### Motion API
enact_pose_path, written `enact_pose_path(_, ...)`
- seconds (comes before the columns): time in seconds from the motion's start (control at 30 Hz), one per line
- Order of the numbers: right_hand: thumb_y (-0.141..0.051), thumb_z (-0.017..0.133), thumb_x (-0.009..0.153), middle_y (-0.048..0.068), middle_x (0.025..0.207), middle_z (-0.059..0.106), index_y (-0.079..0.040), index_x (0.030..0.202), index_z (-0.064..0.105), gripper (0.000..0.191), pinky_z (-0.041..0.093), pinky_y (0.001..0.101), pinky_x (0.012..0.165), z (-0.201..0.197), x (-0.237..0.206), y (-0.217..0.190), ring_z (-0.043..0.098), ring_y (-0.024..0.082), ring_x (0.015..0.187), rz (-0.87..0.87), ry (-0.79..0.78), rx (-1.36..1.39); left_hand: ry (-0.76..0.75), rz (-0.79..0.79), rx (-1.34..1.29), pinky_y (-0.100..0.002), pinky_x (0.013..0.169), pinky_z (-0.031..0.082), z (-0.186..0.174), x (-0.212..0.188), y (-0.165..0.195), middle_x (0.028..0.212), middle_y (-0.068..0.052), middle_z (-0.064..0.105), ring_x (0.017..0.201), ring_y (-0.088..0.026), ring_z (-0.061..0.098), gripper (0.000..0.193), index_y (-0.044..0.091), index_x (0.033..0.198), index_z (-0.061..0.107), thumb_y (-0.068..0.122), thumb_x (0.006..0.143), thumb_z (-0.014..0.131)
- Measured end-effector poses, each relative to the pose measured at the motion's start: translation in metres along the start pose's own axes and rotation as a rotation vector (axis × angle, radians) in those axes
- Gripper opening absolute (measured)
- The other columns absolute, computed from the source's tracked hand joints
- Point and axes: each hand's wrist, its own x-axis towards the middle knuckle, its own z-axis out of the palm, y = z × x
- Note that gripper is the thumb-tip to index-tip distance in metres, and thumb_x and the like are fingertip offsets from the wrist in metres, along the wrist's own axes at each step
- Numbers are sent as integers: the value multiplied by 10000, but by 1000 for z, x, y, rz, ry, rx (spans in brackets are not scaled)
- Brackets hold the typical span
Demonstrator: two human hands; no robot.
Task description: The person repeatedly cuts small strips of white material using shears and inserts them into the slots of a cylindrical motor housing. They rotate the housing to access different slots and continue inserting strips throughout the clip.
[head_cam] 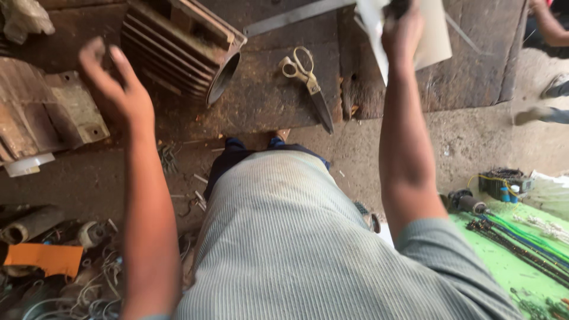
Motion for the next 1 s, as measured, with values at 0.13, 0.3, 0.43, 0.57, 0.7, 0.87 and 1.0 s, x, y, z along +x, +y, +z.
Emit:
enact_pose_path(0.13,133,564,947,118,1037,665,-14,1173,683,294,549,339,761,-11,-67,-98,650,251,932,-108,-238,298,-143,311,98,-400,1048,482,-18,-46,97,1188,-98,638,1150,-250,612,126,79,1223,593,180,1148,607)
enact_pose_path(0.3,-65,819,939,82,1081,743,-44,1136,669,249,637,335,842,-25,-118,-198,765,217,980,-111,-479,413,-456,455,-57,-431,983,517,0,-69,176,1157,-119,714,1116,-306,657,275,55,1234,674,39,962,710)
enact_pose_path(0.43,-73,818,907,80,1023,738,-59,1080,711,204,622,340,805,-49,-119,-218,760,237,935,-185,-468,363,-549,302,-297,-384,921,554,-1,-75,193,1136,-109,727,1072,-291,712,233,59,1160,688,-17,948,748)
enact_pose_path(0.57,-65,790,895,71,1121,701,-81,1148,714,265,644,330,839,-63,-133,-224,750,234,987,-239,-508,502,-520,249,-345,-356,924,571,-2,-87,192,1127,-88,713,1061,-250,724,209,55,1147,672,-21,966,741)
enact_pose_path(0.7,-53,795,910,55,1093,683,-90,1131,726,234,646,311,791,-63,-148,-231,746,206,928,-189,-491,494,-482,249,-386,-338,930,575,1,-96,183,1144,-90,704,1074,-238,711,201,50,1156,663,-40,989,728)
enact_pose_path(0.87,-60,807,902,63,1078,668,-90,1082,724,201,644,299,777,-64,-154,-240,741,188,914,-149,-446,511,-497,199,-518,-305,932,580,5,-104,171,1159,-97,693,1083,-188,700,152,41,1137,649,-48,1024,697)
enact_pose_path(1.0,-57,819,856,73,953,649,-61,1034,723,202,604,291,706,-63,-160,-245,716,194,816,-141,-434,419,-606,76,-751,-274,927,574,4,-107,162,1161,-76,671,1061,-128,676,145,32,1131,639,-46,1019,690)
